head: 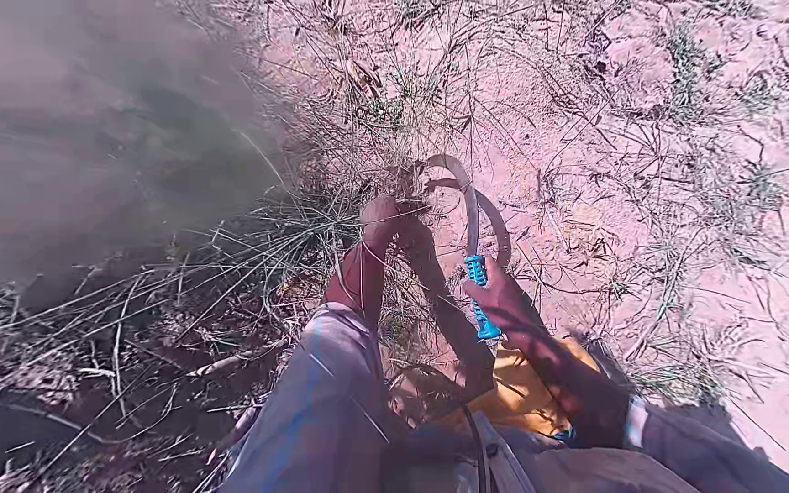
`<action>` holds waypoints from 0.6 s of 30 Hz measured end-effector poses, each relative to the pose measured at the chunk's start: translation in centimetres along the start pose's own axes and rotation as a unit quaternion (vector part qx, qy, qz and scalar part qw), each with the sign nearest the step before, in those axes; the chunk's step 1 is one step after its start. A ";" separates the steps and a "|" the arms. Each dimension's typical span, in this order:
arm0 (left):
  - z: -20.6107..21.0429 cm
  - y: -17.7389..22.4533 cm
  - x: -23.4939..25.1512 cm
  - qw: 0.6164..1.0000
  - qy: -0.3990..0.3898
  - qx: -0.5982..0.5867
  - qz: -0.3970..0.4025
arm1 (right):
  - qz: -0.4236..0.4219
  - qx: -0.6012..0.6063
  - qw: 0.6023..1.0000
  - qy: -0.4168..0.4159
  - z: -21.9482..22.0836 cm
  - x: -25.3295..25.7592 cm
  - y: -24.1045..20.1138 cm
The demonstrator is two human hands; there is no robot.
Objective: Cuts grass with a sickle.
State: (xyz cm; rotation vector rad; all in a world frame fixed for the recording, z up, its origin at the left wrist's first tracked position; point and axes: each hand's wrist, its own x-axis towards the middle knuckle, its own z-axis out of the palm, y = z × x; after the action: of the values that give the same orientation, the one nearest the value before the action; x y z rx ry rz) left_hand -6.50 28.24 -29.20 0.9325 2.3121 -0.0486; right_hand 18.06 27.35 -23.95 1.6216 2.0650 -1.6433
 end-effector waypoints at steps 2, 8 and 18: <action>-0.3 -0.3 -1.5 1.000 -0.010 -0.016 0.003 | -0.001 -0.003 1.000 -0.010 0.1 0.0 0.0; -0.3 -2.8 0.1 0.997 -0.021 -0.054 0.056 | 0.029 0.011 0.998 -0.050 0.8 2.1 1.1; 2.0 -4.5 0.8 0.998 0.040 -0.009 0.053 | 0.073 -0.061 0.992 -0.078 1.5 2.8 1.0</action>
State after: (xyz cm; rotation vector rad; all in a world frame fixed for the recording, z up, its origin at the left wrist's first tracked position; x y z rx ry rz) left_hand -8.70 24.85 -32.12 1.0644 2.3268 0.0549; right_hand 16.70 28.00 -26.90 1.5134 1.8840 -1.5131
